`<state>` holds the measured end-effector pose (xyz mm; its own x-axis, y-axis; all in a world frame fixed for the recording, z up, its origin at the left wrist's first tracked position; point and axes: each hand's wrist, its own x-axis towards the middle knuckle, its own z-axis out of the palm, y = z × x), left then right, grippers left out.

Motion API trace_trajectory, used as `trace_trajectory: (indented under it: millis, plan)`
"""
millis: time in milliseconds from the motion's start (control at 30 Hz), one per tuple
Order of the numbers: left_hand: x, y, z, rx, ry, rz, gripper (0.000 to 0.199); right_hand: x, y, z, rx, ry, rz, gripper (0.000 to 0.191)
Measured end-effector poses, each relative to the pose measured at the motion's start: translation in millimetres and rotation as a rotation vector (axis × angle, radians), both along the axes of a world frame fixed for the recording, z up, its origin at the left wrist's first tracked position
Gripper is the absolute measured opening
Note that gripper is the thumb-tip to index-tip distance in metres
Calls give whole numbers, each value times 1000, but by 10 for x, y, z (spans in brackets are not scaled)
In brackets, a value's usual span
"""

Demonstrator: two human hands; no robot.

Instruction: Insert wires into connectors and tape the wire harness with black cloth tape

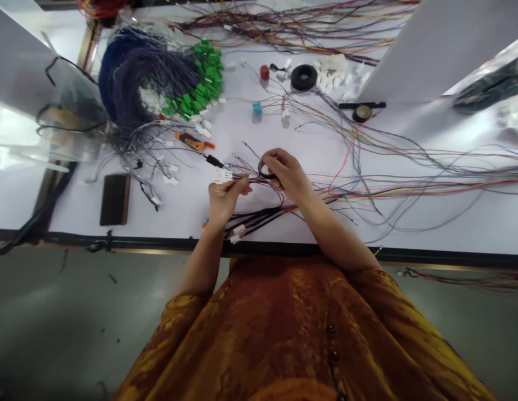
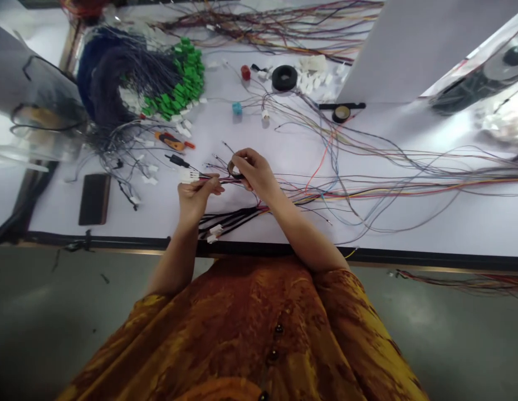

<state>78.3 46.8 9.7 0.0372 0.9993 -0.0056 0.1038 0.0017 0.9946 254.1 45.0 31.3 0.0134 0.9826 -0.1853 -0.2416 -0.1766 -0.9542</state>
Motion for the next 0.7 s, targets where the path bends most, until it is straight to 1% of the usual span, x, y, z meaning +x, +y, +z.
trace_trajectory:
  millis: [67, 133, 267, 333, 400, 467, 500, 567, 633, 700]
  plan:
    - [17, -16, 11, 27, -4, -9, 23, -89, 43, -14, -2, 47, -11, 16]
    - [35, -27, 6, 39, -4, 0, 19, -130, 59, -22, 2, 48, -17, 15]
    - [71, -49, -25, 59, 42, 49, 15, -199, 0, -37, 25, 15, -59, 18]
    - [79, -53, -42, 99, 100, 74, 16, -227, -71, -23, 45, 4, -59, 20]
    - [74, -46, -56, 148, 164, 101, 22, -228, -144, 14, 53, 1, -12, 20]
    - [56, -28, -68, 142, 191, 125, 28, -186, -183, 66, 29, 19, 24, 21]
    - [43, -15, -76, 115, 176, 130, 30, -150, -181, 92, 4, 37, 23, 22]
    - [11, 15, -96, 37, 82, 116, 31, -64, -127, 132, -42, 77, -26, 26]
    - [-26, 55, -126, -29, -47, 71, 28, 11, -21, 145, -62, 96, -64, 30]
    - [-62, 101, -158, -62, -134, 17, 25, 44, 105, 130, -60, 97, -53, 31]
